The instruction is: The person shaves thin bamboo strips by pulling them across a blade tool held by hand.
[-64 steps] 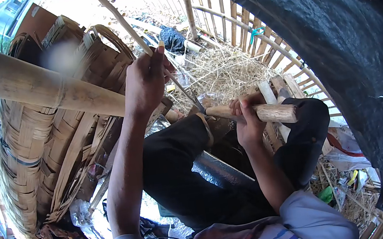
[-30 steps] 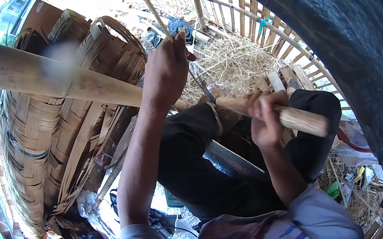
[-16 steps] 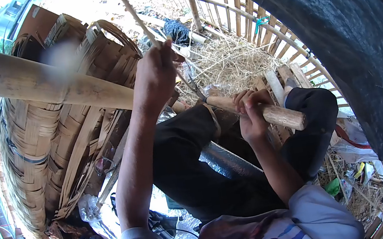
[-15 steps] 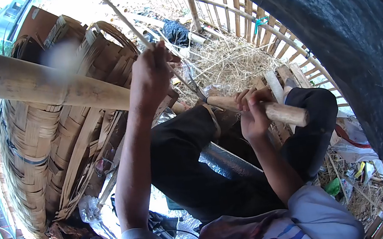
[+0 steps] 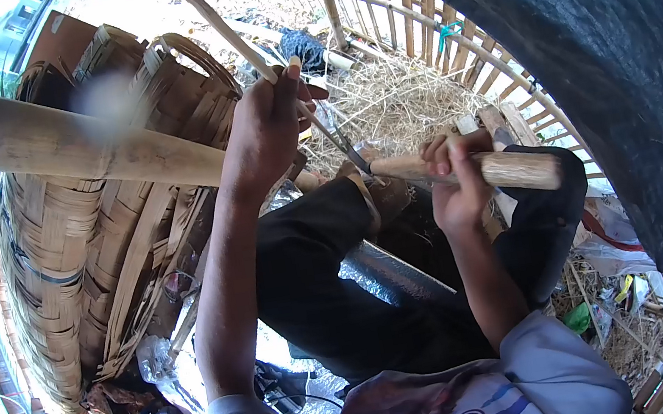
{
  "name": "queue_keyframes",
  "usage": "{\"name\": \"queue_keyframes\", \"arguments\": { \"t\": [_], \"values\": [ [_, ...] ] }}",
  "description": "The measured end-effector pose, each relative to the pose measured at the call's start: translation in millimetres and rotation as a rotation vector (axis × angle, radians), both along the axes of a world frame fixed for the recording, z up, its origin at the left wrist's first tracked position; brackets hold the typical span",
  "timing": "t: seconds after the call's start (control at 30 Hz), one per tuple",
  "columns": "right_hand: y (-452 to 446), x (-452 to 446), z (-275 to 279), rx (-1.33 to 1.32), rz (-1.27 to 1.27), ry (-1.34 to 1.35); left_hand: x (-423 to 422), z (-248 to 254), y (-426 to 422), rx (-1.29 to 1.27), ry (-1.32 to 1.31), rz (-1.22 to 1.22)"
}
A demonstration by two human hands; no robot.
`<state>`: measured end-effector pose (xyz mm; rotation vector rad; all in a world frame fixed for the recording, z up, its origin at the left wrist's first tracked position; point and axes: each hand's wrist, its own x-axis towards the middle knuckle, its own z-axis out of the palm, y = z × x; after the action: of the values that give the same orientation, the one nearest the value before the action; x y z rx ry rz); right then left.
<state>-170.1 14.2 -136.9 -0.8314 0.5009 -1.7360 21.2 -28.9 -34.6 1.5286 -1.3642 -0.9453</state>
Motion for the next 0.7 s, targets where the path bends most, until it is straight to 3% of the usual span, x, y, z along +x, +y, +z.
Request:
{"name": "queue_keyframes", "arguments": {
  "t": [0.1,0.17,0.23,0.27,0.4,0.5,0.57,0.63,0.7],
  "values": [
    [1.5,-8.6,28.0,-0.25,0.015,-0.188,-0.4,-2.2,2.3,-0.019,0.02,-0.025],
    [3.0,-4.8,11.3,-0.224,0.03,-0.156,-1.5,-0.7,0.1,-0.036,-0.075,-0.075],
    [3.7,5.3,-34.5,0.004,-0.009,0.059,-3.8,1.0,-0.9,-0.037,-0.052,-0.066],
    [4.8,11.4,-51.1,0.103,0.03,-0.01,-1.0,-1.4,-2.6,-0.016,-0.096,-0.047],
    [2.5,3.9,-16.8,-0.026,-0.014,-0.172,-0.5,1.1,-4.5,0.014,-0.023,-0.003],
    [7.3,-5.4,20.6,-0.199,-0.01,-0.075,-1.0,-0.7,-2.5,-0.005,-0.024,-0.002],
    [7.3,0.9,11.8,-0.255,-0.011,0.002,-1.3,-1.4,-4.9,-0.01,-0.101,-0.017],
    [15.6,9.8,-22.8,0.018,0.014,0.171,0.2,1.7,-5.1,-0.009,-0.118,-0.044],
    [7.9,11.1,-25.1,-0.032,0.017,0.042,0.7,6.0,-5.1,0.093,-0.106,-0.028]
  ]
}}
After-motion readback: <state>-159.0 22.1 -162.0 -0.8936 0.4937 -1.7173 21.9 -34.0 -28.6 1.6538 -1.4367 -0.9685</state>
